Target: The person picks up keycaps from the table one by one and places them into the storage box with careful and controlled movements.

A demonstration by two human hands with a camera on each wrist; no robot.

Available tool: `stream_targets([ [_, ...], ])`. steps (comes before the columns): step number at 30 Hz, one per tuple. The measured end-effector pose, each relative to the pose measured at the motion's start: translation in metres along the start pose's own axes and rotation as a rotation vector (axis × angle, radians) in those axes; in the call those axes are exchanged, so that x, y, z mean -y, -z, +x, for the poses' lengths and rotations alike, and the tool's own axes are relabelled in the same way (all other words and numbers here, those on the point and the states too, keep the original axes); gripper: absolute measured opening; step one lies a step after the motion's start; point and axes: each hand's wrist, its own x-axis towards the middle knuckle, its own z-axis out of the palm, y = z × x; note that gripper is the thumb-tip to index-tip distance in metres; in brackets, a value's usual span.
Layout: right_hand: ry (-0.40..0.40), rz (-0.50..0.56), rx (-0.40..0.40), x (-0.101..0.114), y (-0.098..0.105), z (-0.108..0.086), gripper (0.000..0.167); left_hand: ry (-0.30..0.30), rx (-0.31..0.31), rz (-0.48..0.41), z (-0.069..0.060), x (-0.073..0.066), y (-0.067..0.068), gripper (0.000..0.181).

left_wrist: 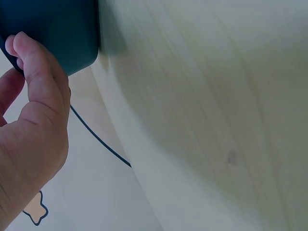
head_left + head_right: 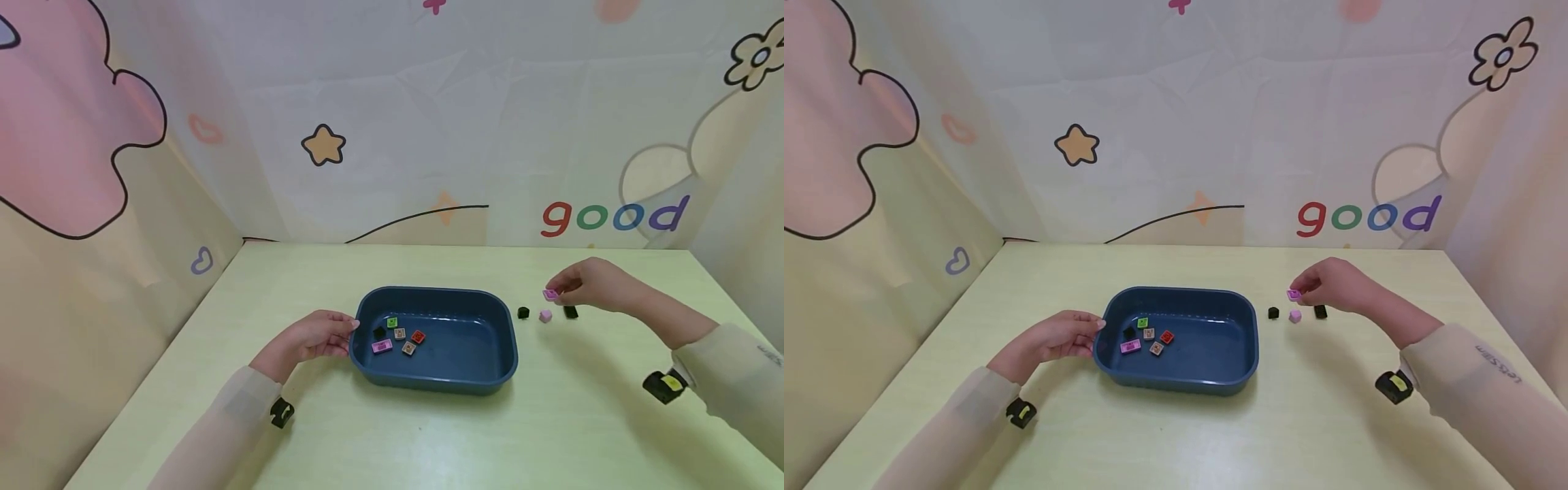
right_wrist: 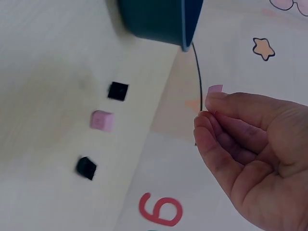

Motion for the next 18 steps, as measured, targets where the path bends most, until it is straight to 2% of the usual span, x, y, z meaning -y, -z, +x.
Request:
stream_targets([
  [9, 0.077, -0.022, 0.004, 0.041, 0.007, 0.012, 0.026, 0.006, 0.0, -0.004, 0.0, 0.001, -0.001, 0.026],
  [18, 0.137, -0.044, 0.01, 0.072, 0.01, 0.024, 0.024, -0.001, -0.001, -0.006, -0.002, -0.001, -0.001, 0.028],
])
